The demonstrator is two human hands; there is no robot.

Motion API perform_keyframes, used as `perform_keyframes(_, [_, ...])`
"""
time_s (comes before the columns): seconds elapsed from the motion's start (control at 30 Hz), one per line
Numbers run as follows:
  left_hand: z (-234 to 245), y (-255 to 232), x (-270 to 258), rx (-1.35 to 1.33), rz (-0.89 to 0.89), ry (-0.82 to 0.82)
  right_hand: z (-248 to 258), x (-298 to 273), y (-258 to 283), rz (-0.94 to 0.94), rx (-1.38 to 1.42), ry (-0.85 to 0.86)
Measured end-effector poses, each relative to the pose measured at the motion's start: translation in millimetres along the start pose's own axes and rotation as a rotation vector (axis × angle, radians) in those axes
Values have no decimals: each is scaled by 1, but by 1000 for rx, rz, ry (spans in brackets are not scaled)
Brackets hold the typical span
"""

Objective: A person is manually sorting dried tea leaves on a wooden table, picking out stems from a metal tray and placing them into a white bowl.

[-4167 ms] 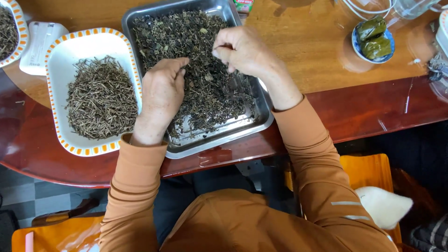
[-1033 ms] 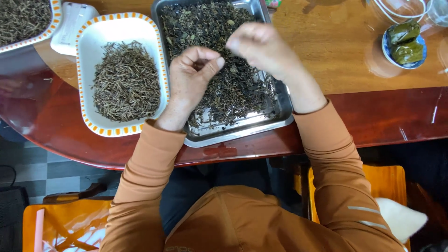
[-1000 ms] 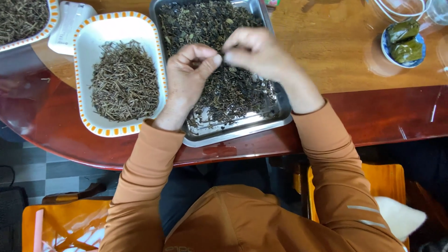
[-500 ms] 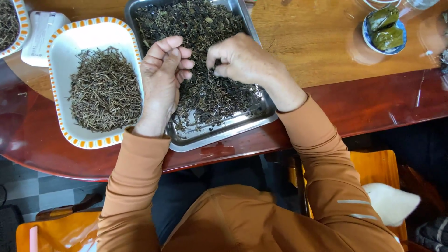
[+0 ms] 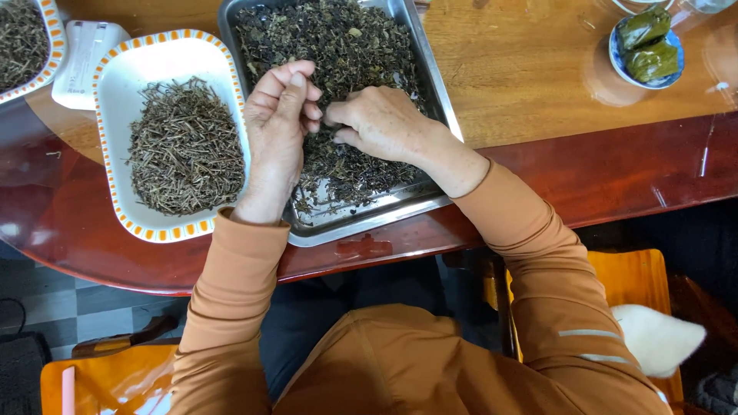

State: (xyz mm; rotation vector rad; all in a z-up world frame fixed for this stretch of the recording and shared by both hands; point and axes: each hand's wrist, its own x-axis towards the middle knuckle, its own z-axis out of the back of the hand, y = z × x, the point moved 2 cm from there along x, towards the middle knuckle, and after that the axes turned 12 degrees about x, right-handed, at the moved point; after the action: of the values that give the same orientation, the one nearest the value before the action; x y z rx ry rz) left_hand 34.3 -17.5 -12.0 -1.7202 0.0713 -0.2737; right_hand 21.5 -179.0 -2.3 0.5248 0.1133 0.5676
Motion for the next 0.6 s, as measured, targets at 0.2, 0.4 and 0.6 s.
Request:
perform_keyframes(0.2, [-1, 4, -1, 71, -27, 26, 4, 0, -12, 51, 67, -77])
perform_keyframes(0.4, [-4, 10, -1, 268, -131, 19, 31, -6, -7, -39, 406, -110])
perform_keyframes(0.6, [-4, 3, -2, 341, -194, 52, 44, -9, 6, -323, 754, -32])
